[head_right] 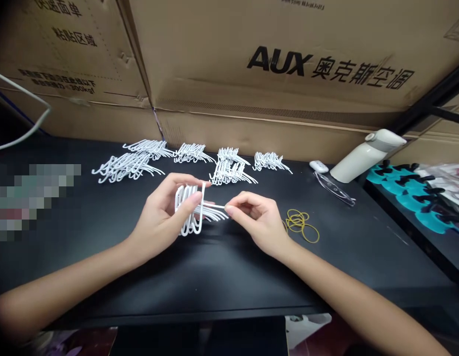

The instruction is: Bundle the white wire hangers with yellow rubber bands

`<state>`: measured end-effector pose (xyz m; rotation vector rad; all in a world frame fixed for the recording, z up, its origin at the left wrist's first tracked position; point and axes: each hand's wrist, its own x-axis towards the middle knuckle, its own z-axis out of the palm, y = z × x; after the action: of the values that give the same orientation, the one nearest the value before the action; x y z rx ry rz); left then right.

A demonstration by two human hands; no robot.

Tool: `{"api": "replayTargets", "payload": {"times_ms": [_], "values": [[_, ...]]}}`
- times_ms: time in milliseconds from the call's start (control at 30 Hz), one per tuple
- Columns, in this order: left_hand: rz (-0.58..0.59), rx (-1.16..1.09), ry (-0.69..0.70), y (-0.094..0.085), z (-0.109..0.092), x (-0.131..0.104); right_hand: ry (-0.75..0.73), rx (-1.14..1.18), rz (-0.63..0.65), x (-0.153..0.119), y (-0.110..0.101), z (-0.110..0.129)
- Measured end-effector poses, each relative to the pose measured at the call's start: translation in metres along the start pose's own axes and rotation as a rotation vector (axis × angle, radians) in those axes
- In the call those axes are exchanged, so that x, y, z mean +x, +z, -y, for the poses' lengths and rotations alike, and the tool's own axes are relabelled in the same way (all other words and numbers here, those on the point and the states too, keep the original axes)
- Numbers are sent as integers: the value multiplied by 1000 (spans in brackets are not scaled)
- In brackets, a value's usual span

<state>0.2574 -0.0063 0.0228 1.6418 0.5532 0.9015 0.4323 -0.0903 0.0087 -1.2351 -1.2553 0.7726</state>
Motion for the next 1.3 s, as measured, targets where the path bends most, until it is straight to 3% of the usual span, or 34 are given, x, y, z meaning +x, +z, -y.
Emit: {"api": "replayTargets", "payload": {"times_ms": [200, 400, 667, 1067, 1300], "values": [[23, -61, -49, 2, 3, -1, 36, 81, 105, -6, 8, 0], [49, -47, 7, 0, 4, -1, 193, 228, 224, -13, 12, 2], [122, 87, 43, 1, 3, -12, 131, 61, 244, -16, 10, 6], [279, -70, -176, -6, -5, 6, 284, 177, 185, -9, 6, 5], [229, -115, -232, -6, -8, 8, 277, 162, 218, -9, 7, 4]]}}
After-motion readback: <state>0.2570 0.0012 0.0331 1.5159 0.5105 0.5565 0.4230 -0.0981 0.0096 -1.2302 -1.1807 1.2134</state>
